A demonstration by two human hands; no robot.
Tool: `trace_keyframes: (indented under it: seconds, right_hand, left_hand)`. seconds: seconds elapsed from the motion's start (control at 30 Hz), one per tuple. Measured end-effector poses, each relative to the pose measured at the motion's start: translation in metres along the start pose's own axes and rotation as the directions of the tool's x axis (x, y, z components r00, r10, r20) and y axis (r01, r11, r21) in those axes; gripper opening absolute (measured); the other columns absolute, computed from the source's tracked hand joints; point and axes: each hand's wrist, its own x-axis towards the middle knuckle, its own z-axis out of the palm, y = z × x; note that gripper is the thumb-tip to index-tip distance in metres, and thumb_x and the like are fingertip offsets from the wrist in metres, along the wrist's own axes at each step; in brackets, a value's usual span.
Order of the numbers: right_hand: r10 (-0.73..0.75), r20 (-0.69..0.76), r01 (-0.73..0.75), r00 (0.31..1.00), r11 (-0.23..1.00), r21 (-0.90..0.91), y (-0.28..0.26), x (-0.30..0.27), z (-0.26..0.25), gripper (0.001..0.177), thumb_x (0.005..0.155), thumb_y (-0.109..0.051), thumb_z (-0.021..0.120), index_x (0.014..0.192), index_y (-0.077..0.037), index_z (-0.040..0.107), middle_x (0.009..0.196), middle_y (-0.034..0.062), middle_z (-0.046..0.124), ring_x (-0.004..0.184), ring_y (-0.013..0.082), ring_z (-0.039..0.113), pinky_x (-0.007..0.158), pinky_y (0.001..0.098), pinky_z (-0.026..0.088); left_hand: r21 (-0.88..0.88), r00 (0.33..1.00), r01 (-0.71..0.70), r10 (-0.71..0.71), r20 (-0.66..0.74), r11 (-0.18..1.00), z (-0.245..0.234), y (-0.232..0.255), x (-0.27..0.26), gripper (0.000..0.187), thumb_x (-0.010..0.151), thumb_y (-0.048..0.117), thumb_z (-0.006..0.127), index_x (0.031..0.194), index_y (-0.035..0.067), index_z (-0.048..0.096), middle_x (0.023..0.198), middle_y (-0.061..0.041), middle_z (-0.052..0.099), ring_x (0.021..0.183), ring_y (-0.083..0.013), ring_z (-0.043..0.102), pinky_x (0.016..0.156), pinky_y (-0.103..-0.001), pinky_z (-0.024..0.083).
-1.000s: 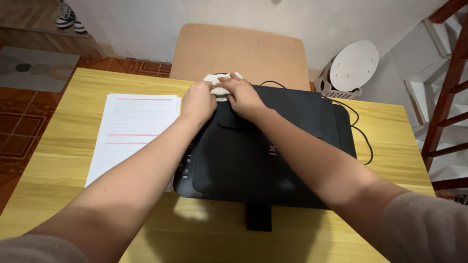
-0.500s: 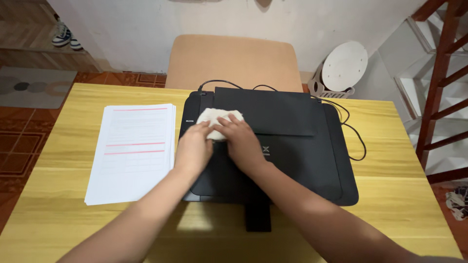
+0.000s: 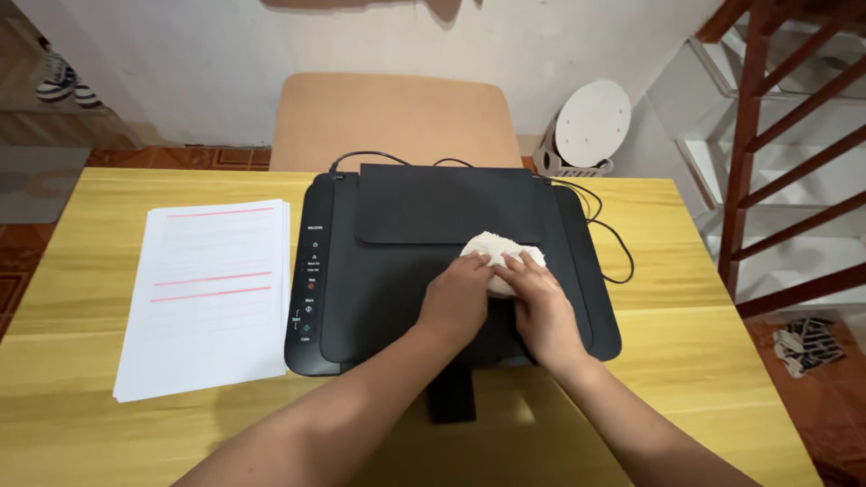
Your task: The person wipes the interior glass and white backing of an open printer with a white cloth, then closes the lid and wipes the exterior top surface. The printer remains on a wooden table throughout.
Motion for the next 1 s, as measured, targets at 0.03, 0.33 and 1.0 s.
trace_keyframes:
  seconds: [0.03, 0.33, 1.0]
  right_hand:
    - [0.007, -0.01, -0.007, 1.0, 1.0, -0.001, -0.002, -0.001, 0.003, 0.058, 0.077, 0.012, 0.052, 0.127, -0.01, 0.07, 0.138, 0.0146, 0.065, 0.14, 0.0361, 0.051, 0.116, 0.0464, 0.039]
    - [-0.172, -0.016, 0.173, 0.985, 0.981, 0.086, -0.071, 0.024, 0.077, 0.051, 0.082, 0.01, 0.053, 0.127, -0.007, 0.069, 0.137, 0.0148, 0.066, 0.138, 0.0395, 0.052, 0.117, 0.0477, 0.038]
    - [-0.102, 0.064, 0.099, 0.993, 0.994, 0.041, -0.044, -0.023, 0.032, 0.056, 0.082, 0.011, 0.053, 0.132, -0.008, 0.067, 0.143, 0.0133, 0.062, 0.143, 0.0354, 0.047, 0.119, 0.0493, 0.033]
  left_hand:
    - [-0.011, 1.0, 0.012, -0.012, 0.014, 1.0, -0.004, 0.0, -0.002, 0.03, 0.086, 0.003, 0.057, 0.111, 0.007, 0.073, 0.126, -0.012, 0.07, 0.121, -0.0299, 0.064, 0.097, -0.041, 0.054]
    - [0.123, 0.99, 0.141, -0.144, 0.015, 0.982, -0.1, -0.05, -0.053, 0.037, 0.081, -0.001, 0.063, 0.116, 0.006, 0.073, 0.128, -0.013, 0.069, 0.12, -0.0319, 0.062, 0.101, -0.042, 0.051]
    - [-0.01, 0.986, 0.154, -0.154, -0.059, 0.988, -0.058, 0.011, -0.067, 0.03, 0.086, 0.0, 0.059, 0.112, 0.004, 0.072, 0.128, -0.012, 0.07, 0.124, -0.0303, 0.063, 0.102, -0.041, 0.053]
